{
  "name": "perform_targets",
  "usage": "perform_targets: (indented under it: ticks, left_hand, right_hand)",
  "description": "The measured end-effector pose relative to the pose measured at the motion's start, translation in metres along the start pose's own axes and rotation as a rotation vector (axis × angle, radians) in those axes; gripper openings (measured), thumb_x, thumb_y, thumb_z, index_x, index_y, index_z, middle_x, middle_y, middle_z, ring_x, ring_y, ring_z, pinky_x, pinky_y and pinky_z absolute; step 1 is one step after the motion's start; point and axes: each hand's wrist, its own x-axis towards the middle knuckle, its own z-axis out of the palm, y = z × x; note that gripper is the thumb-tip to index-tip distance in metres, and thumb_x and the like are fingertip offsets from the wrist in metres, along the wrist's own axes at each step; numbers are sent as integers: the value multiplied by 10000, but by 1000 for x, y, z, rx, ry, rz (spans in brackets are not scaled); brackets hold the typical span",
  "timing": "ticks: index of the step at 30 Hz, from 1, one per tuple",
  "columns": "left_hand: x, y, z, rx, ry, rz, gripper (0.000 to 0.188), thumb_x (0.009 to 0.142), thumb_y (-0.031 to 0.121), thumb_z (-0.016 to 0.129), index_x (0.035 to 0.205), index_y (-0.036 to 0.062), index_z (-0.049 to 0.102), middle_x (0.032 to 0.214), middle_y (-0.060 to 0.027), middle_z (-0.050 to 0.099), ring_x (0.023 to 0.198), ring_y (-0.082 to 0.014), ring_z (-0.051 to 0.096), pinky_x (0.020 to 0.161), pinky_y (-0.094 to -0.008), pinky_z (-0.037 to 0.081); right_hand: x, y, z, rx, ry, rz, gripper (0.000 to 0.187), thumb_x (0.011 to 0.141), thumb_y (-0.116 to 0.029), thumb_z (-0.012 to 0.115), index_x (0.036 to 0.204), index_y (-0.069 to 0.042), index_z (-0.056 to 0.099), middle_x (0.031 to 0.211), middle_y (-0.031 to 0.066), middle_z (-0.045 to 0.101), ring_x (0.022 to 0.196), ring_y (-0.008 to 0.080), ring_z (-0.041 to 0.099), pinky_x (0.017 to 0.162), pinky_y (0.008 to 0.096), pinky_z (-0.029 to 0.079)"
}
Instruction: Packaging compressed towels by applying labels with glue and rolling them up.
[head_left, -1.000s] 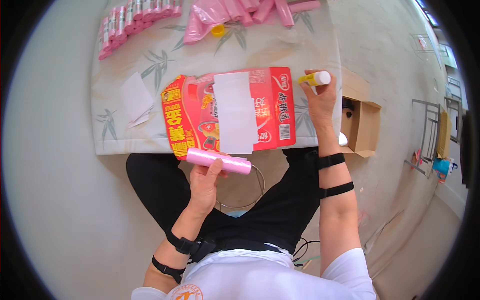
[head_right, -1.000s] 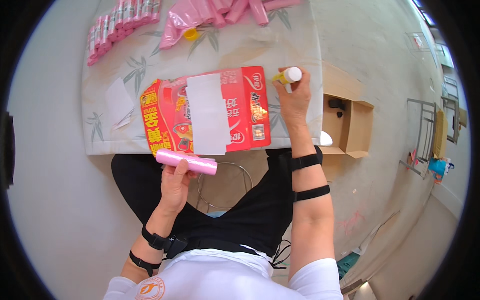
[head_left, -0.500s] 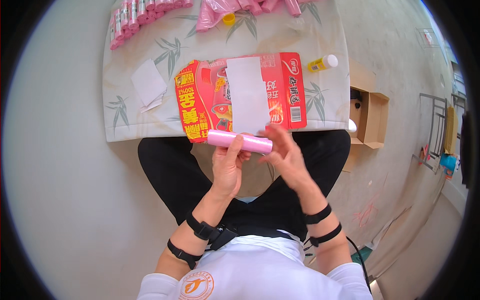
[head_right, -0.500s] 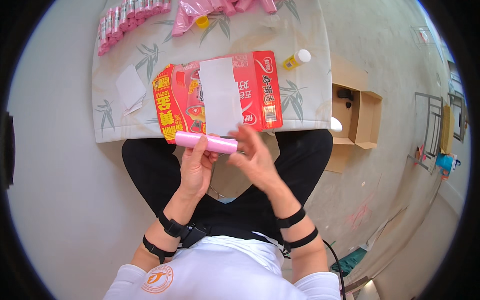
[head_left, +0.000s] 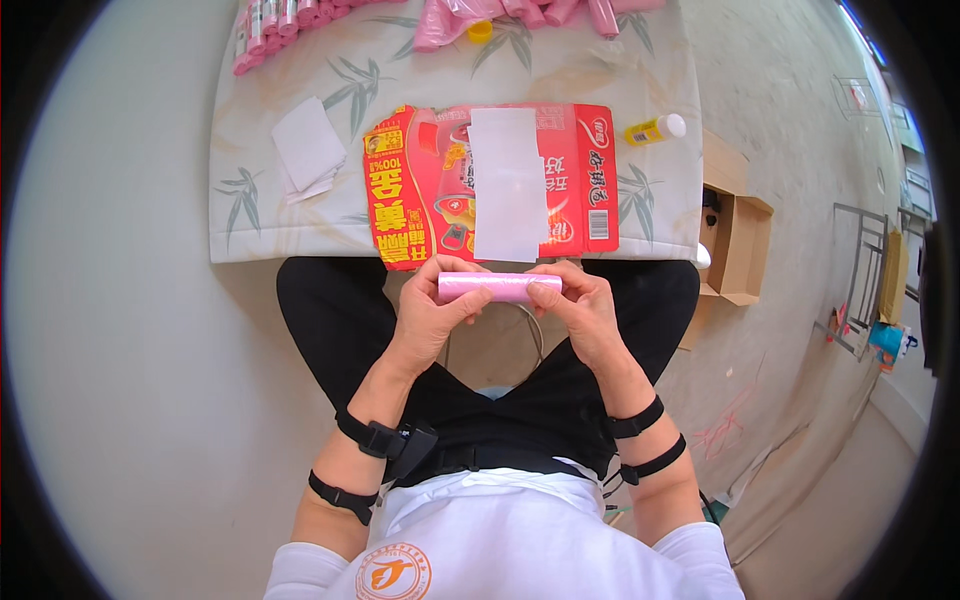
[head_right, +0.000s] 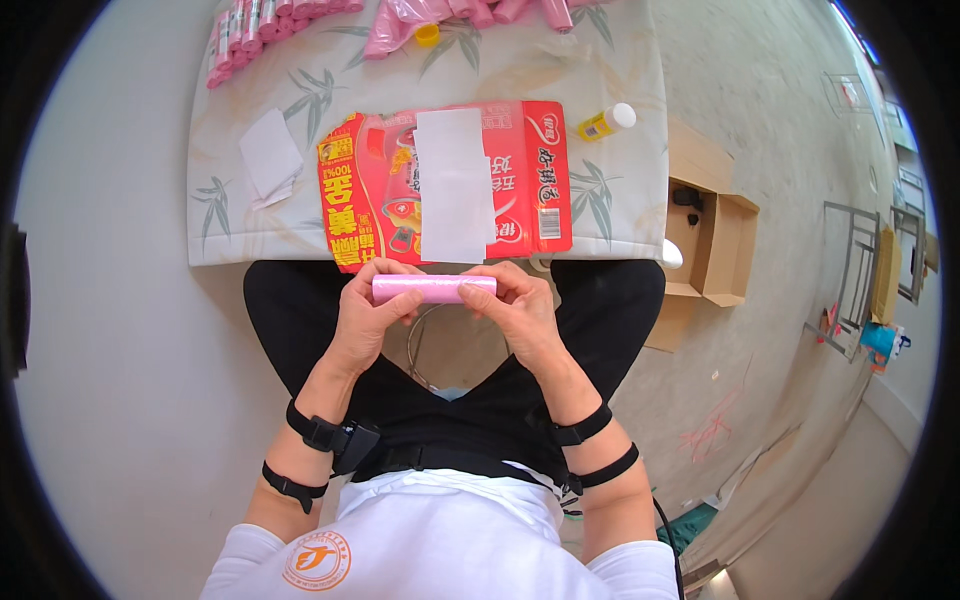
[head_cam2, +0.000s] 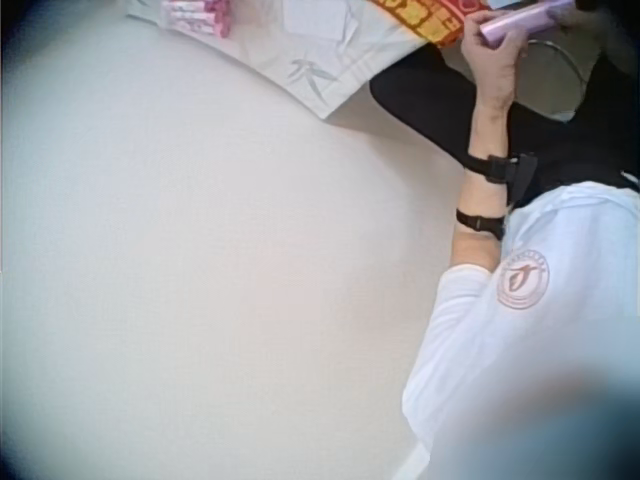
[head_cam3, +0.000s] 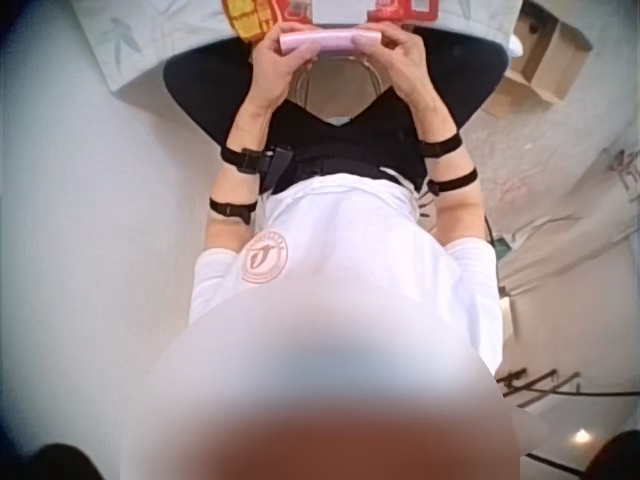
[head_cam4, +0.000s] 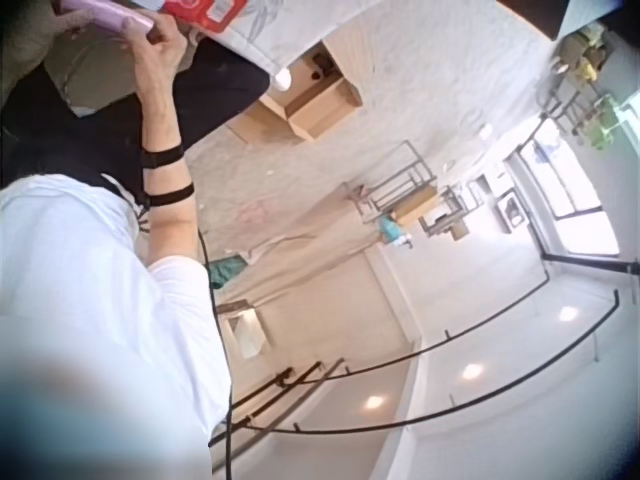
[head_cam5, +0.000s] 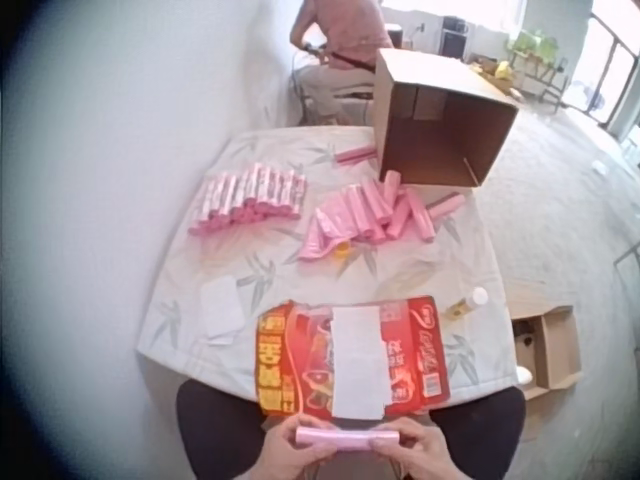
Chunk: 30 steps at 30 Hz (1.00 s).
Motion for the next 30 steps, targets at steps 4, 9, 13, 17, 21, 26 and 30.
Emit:
perform_targets:
  ticks: [4, 9, 13, 17, 21, 26, 30]
  left_hand:
    - [6, 6, -4, 203, 2, 36, 256, 823, 79, 720, 1045, 19, 609, 1008, -49, 644, 898, -84, 592, 800, -226, 491]
    - [15, 10, -7, 235, -34, 2, 256, 813, 82, 725, 1037, 8, 628, 973, -34, 639, 926, -100, 583, 849, -242, 474]
    - [24, 5, -16, 706, -68, 244, 229, 782, 80, 734, 989, 9, 666, 944, -39, 642, 891, -119, 592, 819, -257, 471]
    - [46, 21, -17, 1014, -91, 492, 221, 759, 75, 733, 970, 28, 687, 938, -68, 653, 898, -183, 586, 808, -279, 463]
    - [65, 15, -22, 991, -87, 517, 227, 763, 71, 730, 985, 38, 695, 952, -60, 660, 916, -188, 577, 805, -278, 463]
    - [72, 6, -27, 938, -72, 473, 233, 762, 82, 741, 991, 56, 708, 943, -47, 666, 887, -141, 569, 740, -247, 459]
    - [74, 3, -29, 935, -63, 428, 227, 763, 87, 743, 986, 60, 712, 939, -45, 667, 877, -122, 562, 715, -234, 452]
  right_hand:
    - [7, 2, 0, -28, 22, 0, 219, 810, -166, 741, 945, -3, 681, 877, 28, 587, 718, 85, 554, 625, 226, 427]
    - [18, 10, -8, -235, 96, -205, 204, 785, -123, 750, 956, -28, 690, 891, 35, 623, 778, 120, 598, 687, 252, 472]
    - [22, 12, -19, -598, 107, -410, 223, 745, -80, 761, 953, -34, 696, 896, 62, 648, 789, 151, 618, 707, 263, 489]
    - [39, -1, -18, -668, 88, -447, 222, 723, -53, 761, 935, -23, 701, 887, 77, 647, 756, 175, 618, 684, 273, 502]
    - [52, 5, -18, -635, 146, -501, 224, 710, -36, 762, 926, -24, 705, 866, 66, 619, 766, 172, 612, 663, 273, 498]
    - [58, 11, -19, -710, 185, -547, 209, 695, -42, 771, 895, -34, 712, 813, 57, 596, 746, 177, 593, 656, 275, 494]
    - [62, 15, -18, -749, 194, -584, 208, 686, -45, 775, 884, -42, 714, 805, 54, 592, 744, 180, 589, 649, 277, 490]
